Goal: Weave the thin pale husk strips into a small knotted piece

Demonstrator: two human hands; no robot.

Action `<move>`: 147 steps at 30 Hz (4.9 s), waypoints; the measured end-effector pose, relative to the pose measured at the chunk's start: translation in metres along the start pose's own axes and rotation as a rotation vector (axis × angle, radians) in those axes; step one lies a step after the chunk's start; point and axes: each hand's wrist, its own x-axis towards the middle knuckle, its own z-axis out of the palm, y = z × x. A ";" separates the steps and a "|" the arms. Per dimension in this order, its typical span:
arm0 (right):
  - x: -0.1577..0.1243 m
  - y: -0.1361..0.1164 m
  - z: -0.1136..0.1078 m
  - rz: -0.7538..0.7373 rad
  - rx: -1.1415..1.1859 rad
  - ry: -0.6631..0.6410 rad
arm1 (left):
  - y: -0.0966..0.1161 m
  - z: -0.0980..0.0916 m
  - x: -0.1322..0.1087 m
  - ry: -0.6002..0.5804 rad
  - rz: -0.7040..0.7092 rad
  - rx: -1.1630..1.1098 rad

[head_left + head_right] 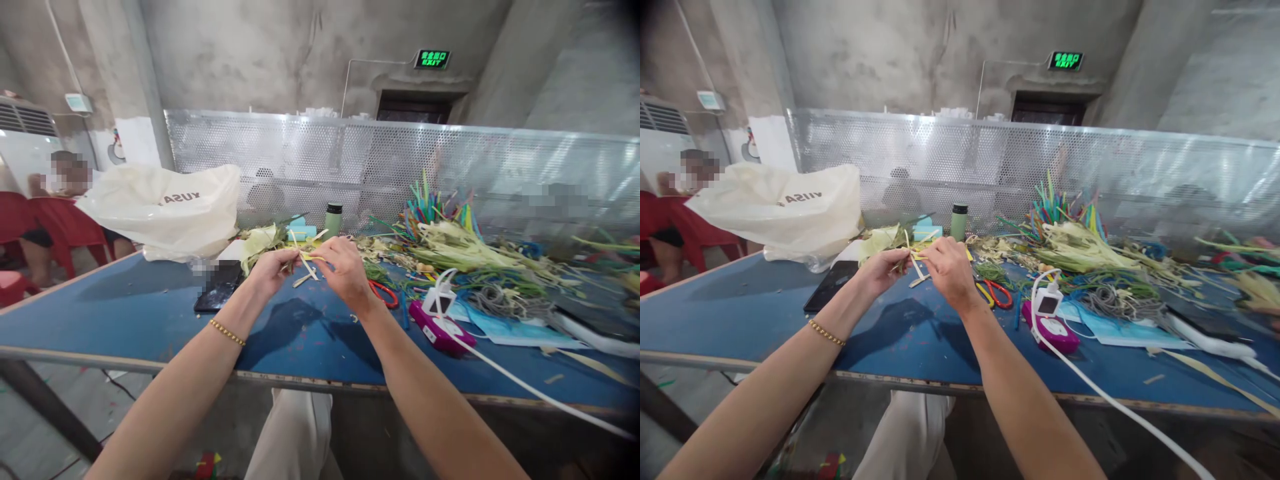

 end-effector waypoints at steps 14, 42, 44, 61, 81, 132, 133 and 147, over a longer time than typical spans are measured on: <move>-0.003 -0.006 0.008 -0.005 0.038 -0.088 | -0.003 0.007 -0.005 0.044 -0.118 -0.076; -0.001 -0.008 0.004 0.185 -0.021 0.074 | -0.008 0.017 -0.016 0.073 0.422 0.521; 0.001 -0.002 0.005 0.231 0.028 0.099 | -0.008 0.017 -0.016 0.022 0.421 0.528; 0.000 0.006 0.013 0.355 0.240 0.032 | -0.007 0.017 -0.019 0.023 0.343 0.477; 0.002 -0.003 0.015 0.472 0.442 0.120 | -0.007 0.018 -0.020 0.005 0.333 0.447; 0.002 0.003 0.013 0.743 0.789 0.035 | -0.005 0.009 -0.016 -0.214 0.193 0.437; 0.002 0.003 0.014 0.724 0.732 0.041 | -0.005 0.009 -0.016 -0.221 0.192 0.435; 0.000 -0.004 0.017 0.622 0.337 0.043 | -0.004 0.011 -0.018 -0.229 0.150 0.469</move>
